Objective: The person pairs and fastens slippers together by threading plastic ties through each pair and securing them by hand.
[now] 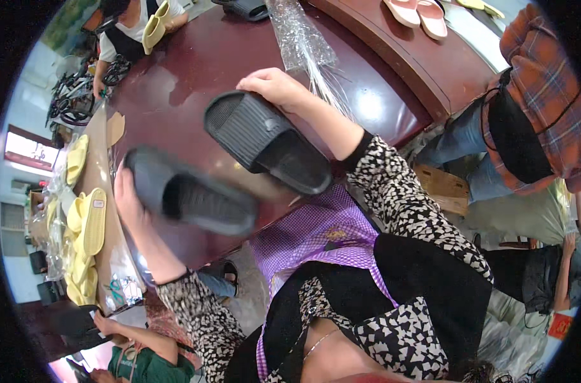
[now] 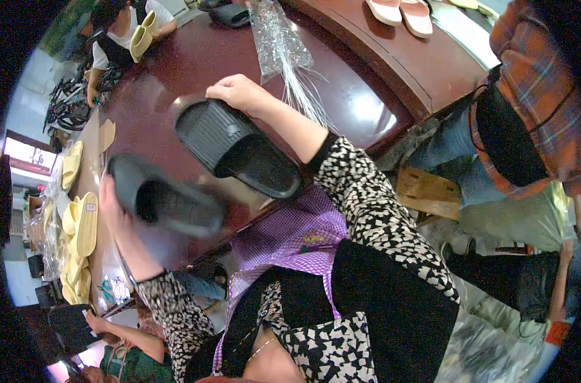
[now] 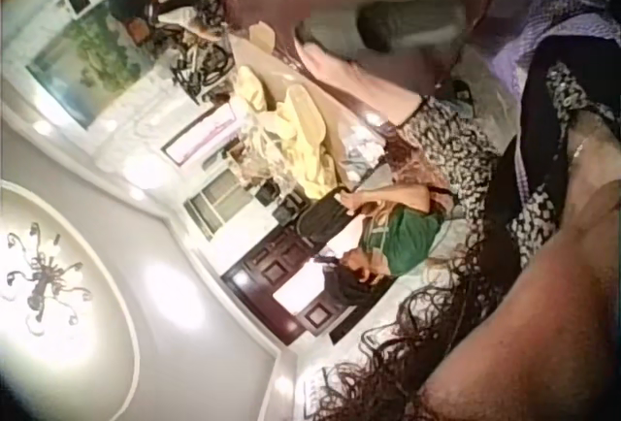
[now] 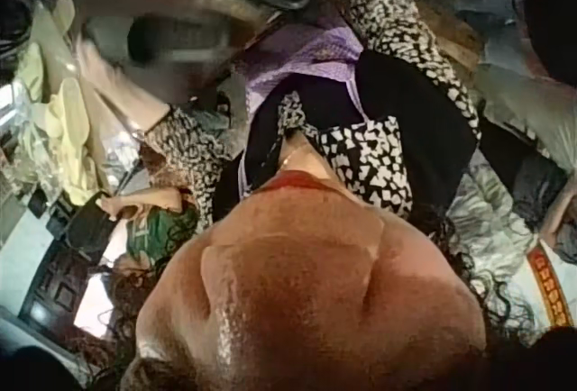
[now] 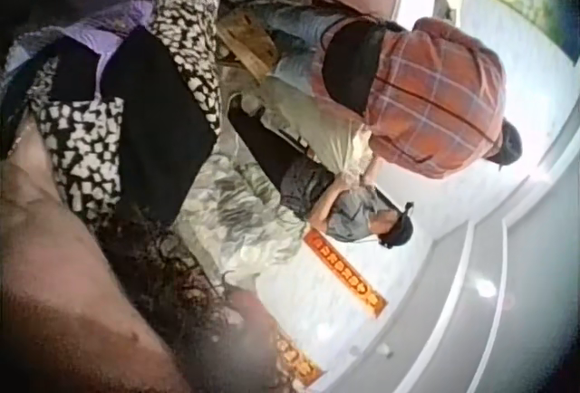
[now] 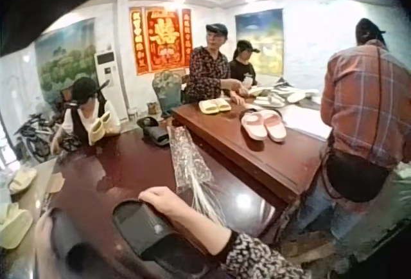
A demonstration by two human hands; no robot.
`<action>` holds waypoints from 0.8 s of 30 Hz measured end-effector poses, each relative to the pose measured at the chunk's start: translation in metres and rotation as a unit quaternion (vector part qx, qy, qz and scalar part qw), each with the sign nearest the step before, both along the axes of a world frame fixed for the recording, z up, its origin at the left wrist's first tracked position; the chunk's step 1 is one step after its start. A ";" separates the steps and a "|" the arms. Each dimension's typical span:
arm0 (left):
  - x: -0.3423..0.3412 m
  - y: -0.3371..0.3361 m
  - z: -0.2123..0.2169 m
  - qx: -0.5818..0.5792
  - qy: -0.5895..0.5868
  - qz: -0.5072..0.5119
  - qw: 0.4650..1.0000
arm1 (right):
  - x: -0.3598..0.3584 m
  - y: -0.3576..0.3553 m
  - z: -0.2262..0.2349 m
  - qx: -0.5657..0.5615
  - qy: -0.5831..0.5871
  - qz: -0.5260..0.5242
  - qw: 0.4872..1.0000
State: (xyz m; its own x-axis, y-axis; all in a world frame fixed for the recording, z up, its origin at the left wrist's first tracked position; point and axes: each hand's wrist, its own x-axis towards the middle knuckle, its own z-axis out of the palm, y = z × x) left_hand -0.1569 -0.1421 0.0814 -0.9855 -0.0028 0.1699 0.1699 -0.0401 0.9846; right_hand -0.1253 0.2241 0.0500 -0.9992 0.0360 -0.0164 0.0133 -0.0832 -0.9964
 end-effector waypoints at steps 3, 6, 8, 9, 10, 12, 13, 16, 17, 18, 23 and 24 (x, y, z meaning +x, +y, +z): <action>-0.013 0.029 -0.018 -0.081 0.058 -0.006 0.995 | -0.011 0.018 -0.003 0.178 0.203 -0.171 0.947; -0.012 0.050 -0.038 -0.247 0.160 0.070 0.953 | 0.008 0.053 -0.011 0.210 0.179 -0.267 0.923; 0.007 0.071 -0.052 -0.265 0.219 0.062 0.937 | 0.015 0.111 -0.040 0.345 0.146 -0.333 0.865; 0.020 0.076 -0.056 -0.286 0.240 0.070 0.925 | 0.018 0.122 -0.051 0.397 0.120 -0.350 0.840; 0.040 0.093 -0.055 -0.301 0.250 0.041 0.919 | 0.028 0.130 -0.059 0.450 0.089 -0.369 0.808; 0.081 0.130 -0.048 -0.334 0.297 -0.037 0.894 | 0.038 0.138 -0.066 0.480 0.013 -0.371 0.795; 0.101 0.148 -0.048 -0.352 0.328 -0.089 0.872 | 0.041 0.138 -0.067 0.484 0.018 -0.377 0.789; 0.150 0.196 -0.060 -0.378 0.390 -0.238 0.805 | 0.041 0.132 -0.068 0.555 -0.039 -0.361 0.749; 0.161 0.208 -0.067 -0.377 0.408 -0.252 0.793 | 0.040 0.131 -0.069 0.561 -0.038 -0.356 0.746; 0.167 0.214 -0.072 -0.378 0.424 -0.265 0.779 | 0.038 0.127 -0.069 0.566 -0.037 -0.349 0.746; 0.161 0.226 -0.085 -0.411 0.434 -0.253 0.761 | 0.032 0.133 -0.071 0.561 -0.056 -0.327 0.758; 0.157 0.226 -0.086 -0.421 0.430 -0.244 0.761 | 0.031 0.136 -0.071 0.561 -0.056 -0.327 0.758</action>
State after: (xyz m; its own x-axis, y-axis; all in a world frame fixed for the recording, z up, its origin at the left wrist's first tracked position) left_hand -0.0001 0.0835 -0.0045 -0.3578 0.7943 0.4909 0.9327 0.2780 0.2300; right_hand -0.0943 0.3596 -0.0209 -0.7565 0.5767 0.3085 0.4241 0.7916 -0.4399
